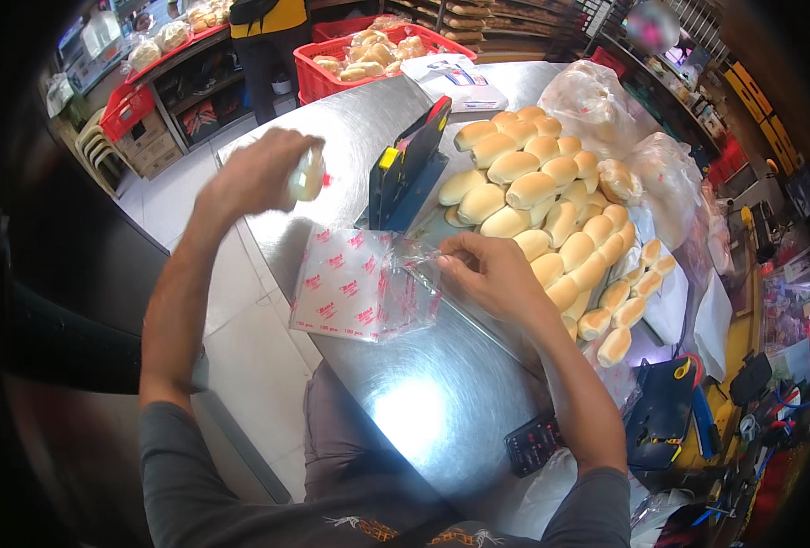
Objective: The person repeatedly picks up small bread rolls from a metal tray, places them into clear plastic bags, and seals the bags using a handheld heat sealer. The sealed packages are then set aside on the counter.
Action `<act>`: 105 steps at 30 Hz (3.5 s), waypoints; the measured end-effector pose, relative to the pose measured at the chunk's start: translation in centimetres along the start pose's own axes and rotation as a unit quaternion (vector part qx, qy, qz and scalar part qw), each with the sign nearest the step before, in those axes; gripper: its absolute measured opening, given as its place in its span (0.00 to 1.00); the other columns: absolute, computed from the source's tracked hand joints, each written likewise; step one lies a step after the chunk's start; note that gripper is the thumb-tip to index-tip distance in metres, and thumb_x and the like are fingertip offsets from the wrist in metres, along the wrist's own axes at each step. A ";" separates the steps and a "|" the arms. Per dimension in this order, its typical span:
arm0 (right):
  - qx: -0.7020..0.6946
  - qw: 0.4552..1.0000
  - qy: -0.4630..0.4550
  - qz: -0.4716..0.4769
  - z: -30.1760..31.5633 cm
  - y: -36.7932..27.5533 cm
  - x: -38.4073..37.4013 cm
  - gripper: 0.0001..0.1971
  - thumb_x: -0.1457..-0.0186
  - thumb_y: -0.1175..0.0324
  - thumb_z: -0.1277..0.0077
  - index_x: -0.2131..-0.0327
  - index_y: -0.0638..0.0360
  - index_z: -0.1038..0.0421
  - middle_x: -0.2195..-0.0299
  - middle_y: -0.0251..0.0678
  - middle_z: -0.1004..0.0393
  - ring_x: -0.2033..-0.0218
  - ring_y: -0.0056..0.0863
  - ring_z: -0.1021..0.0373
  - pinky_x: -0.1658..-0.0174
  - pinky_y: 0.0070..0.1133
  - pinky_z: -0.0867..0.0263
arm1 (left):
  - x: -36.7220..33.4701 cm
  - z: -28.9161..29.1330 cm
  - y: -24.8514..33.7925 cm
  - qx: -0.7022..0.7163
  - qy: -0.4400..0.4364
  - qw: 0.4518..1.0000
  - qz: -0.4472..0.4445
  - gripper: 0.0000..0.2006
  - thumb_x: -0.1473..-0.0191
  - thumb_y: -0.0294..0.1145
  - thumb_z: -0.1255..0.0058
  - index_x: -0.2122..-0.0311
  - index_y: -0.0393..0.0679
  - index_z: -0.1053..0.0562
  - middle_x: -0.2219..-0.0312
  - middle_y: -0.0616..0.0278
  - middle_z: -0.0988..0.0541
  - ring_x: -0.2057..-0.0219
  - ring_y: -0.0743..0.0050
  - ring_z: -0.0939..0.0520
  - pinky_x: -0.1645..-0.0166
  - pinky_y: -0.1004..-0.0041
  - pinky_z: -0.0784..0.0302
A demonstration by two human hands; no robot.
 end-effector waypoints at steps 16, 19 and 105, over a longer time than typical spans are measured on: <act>-0.010 0.997 0.065 -0.051 3.4 -0.1 10.9 0.13 0.36 0.67 0.39 0.53 0.65 0.21 0.69 0.31 0.19 0.69 0.17 0.28 0.63 0.19 0.32 | 5.9 -0.2 11.9 0.297 0.276 0.896 -0.178 0.18 0.46 0.27 0.34 0.49 0.42 0.22 0.44 0.54 0.22 0.39 0.51 0.24 0.34 0.58 0.29; 0.030 0.998 0.050 -0.011 2.7 -1.2 12.4 0.14 0.40 0.67 0.37 0.53 0.64 0.21 0.66 0.42 0.18 0.68 0.30 0.23 0.62 0.24 0.28 | 8.6 -0.1 16.2 0.297 0.240 0.888 -0.257 0.12 0.49 0.24 0.35 0.58 0.40 0.20 0.54 0.53 0.18 0.47 0.52 0.20 0.41 0.58 0.25; 0.026 0.930 0.159 0.329 -4.1 -6.4 5.9 0.08 0.34 0.67 0.48 0.58 0.62 0.30 0.63 0.49 0.26 0.63 0.54 0.26 0.60 0.41 0.31 | 10.7 -10.9 11.4 0.095 0.138 0.981 0.100 0.33 0.52 0.29 0.34 0.38 0.47 0.29 0.36 0.55 0.28 0.31 0.49 0.34 0.29 0.29 0.52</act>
Point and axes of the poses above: each hand's wrist, its own x-axis away from the middle knuckle, its own z-axis out of the back of the hand, y = z × x, the point moved 6 cm from there along -x, towards the middle knuckle
